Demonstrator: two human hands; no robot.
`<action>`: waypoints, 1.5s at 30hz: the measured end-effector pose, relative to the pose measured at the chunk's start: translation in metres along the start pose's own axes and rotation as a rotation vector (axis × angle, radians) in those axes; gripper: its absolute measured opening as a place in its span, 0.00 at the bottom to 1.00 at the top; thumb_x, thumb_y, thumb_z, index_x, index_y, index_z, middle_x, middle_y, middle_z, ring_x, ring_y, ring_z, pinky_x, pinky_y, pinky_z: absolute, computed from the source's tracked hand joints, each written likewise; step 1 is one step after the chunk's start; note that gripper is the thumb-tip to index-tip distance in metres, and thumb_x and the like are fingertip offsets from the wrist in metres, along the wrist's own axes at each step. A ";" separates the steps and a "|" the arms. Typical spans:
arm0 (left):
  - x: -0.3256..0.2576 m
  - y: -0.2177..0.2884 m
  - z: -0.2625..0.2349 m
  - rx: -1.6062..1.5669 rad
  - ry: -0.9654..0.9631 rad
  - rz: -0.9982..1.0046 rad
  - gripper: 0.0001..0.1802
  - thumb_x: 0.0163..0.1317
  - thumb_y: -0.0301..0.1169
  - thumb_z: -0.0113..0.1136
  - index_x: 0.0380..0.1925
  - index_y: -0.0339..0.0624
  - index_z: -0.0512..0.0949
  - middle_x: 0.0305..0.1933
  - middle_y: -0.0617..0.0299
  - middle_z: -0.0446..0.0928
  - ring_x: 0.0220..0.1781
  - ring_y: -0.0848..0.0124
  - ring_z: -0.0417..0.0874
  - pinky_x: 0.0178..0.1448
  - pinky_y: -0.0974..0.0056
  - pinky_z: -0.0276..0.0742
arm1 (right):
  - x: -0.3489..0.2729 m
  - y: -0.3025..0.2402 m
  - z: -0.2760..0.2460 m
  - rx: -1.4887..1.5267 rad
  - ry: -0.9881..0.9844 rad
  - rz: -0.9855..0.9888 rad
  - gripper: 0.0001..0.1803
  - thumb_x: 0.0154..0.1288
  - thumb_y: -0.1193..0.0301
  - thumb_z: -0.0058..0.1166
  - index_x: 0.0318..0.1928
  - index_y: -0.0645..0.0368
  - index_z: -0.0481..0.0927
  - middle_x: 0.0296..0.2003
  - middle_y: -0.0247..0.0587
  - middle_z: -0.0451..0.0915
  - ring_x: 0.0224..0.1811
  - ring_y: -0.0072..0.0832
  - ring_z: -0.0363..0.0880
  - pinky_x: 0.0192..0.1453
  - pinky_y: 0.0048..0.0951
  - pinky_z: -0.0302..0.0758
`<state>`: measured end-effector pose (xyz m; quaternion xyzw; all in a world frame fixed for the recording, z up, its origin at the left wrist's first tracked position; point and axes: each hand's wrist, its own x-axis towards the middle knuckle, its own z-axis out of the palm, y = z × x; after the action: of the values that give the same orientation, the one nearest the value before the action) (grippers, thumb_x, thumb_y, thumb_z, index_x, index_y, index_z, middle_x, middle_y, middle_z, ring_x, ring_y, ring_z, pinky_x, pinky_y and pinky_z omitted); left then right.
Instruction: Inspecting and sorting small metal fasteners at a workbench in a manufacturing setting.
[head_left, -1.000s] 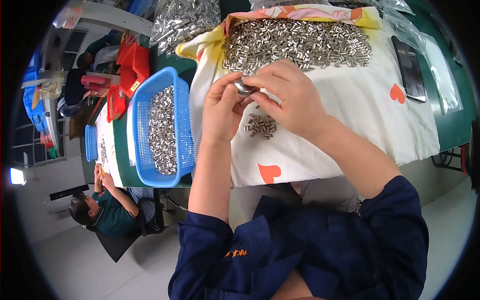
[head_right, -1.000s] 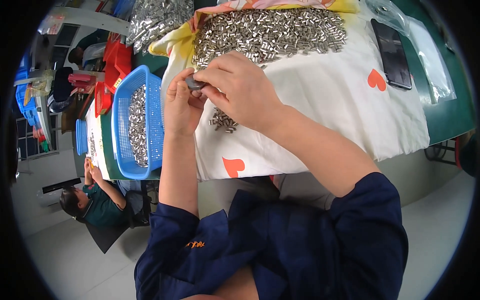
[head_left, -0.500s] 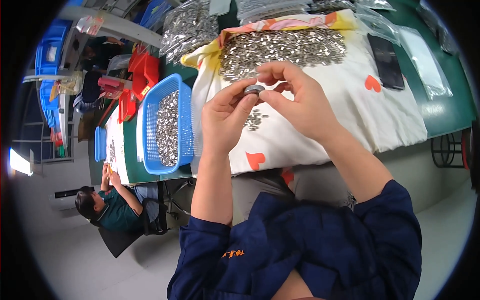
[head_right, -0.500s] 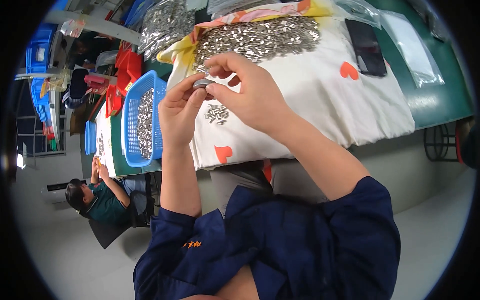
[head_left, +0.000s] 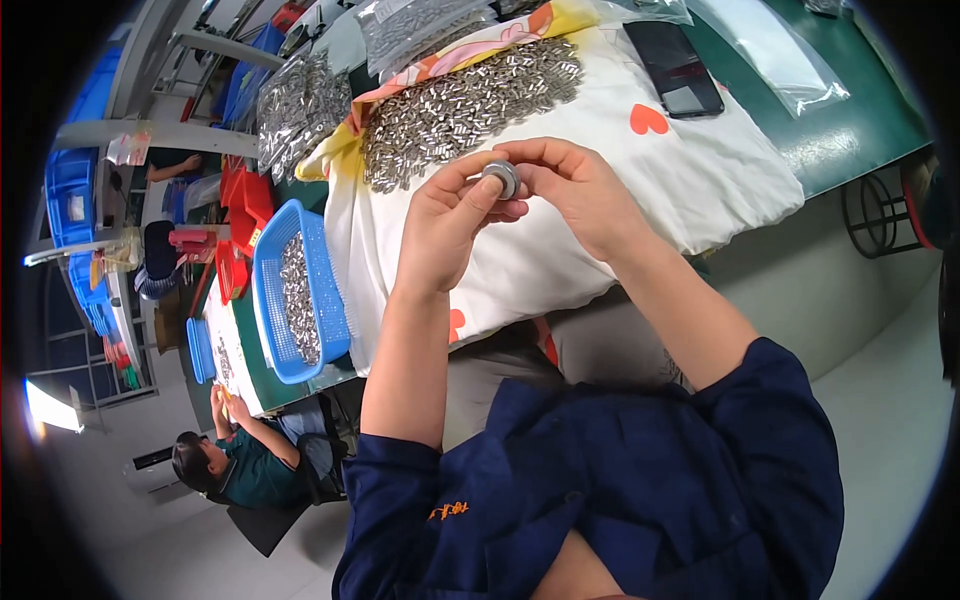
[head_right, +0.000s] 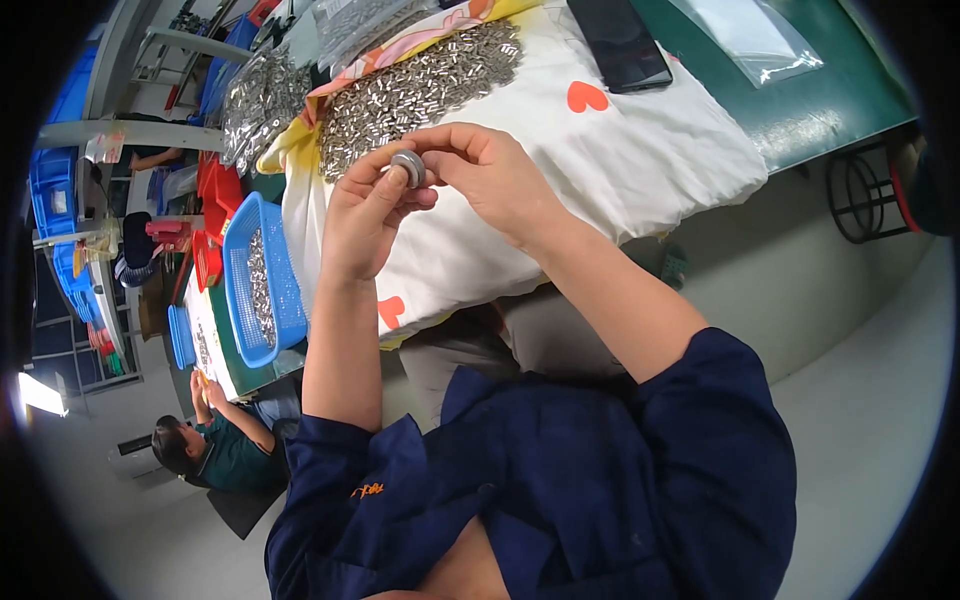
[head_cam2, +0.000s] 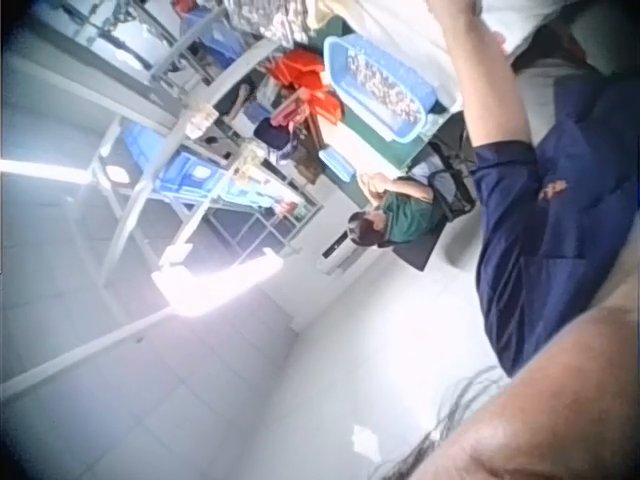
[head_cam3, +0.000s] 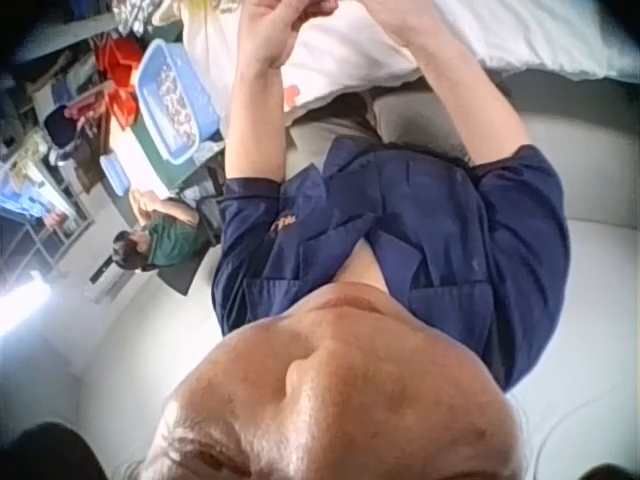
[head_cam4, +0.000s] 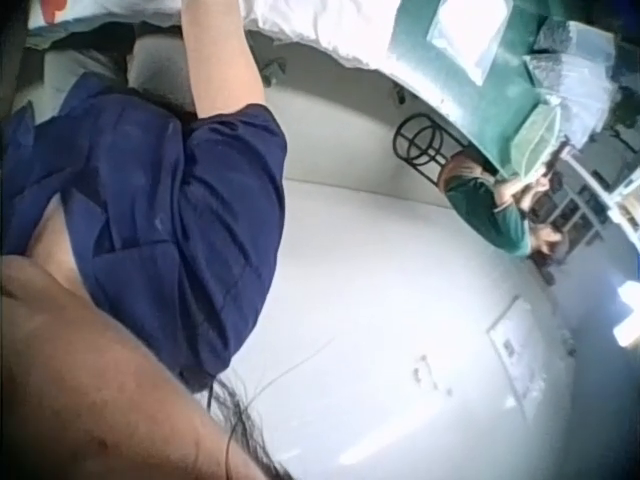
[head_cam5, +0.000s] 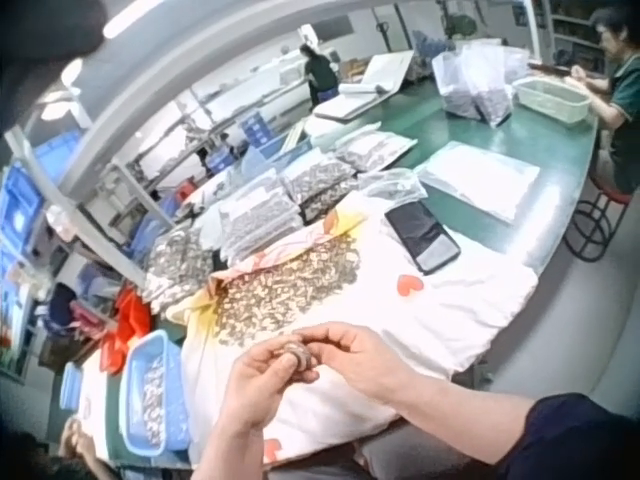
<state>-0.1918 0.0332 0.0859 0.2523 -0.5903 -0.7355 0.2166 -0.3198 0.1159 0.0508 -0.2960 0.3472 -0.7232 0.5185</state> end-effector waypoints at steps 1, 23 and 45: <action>0.001 0.000 0.001 0.002 -0.003 -0.003 0.14 0.59 0.27 0.50 0.45 0.33 0.70 0.34 0.55 0.76 0.33 0.70 0.79 0.41 0.69 0.76 | 0.000 0.000 -0.001 -0.002 0.045 -0.011 0.12 0.59 0.77 0.45 0.44 0.66 0.74 0.35 0.36 0.77 0.37 0.17 0.73 0.44 0.18 0.69; -0.005 -0.007 -0.003 -0.346 -0.108 -0.144 0.13 0.60 0.33 0.51 0.42 0.40 0.70 0.32 0.61 0.76 0.27 0.74 0.75 0.33 0.70 0.73 | -0.001 -0.004 -0.001 -0.025 -0.044 0.028 0.06 0.54 0.80 0.50 0.34 0.65 0.74 0.28 0.33 0.76 0.32 0.16 0.74 0.38 0.17 0.71; 0.009 0.006 0.007 0.007 0.038 -0.102 0.19 0.56 0.28 0.55 0.48 0.35 0.69 0.34 0.55 0.78 0.32 0.72 0.79 0.40 0.68 0.75 | 0.003 0.005 -0.015 -0.135 0.121 -0.168 0.05 0.54 0.80 0.47 0.33 0.63 0.71 0.29 0.30 0.73 0.32 0.15 0.71 0.37 0.16 0.69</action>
<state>-0.2034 0.0314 0.0920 0.2966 -0.5753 -0.7385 0.1890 -0.3294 0.1145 0.0384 -0.3142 0.3996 -0.7556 0.4131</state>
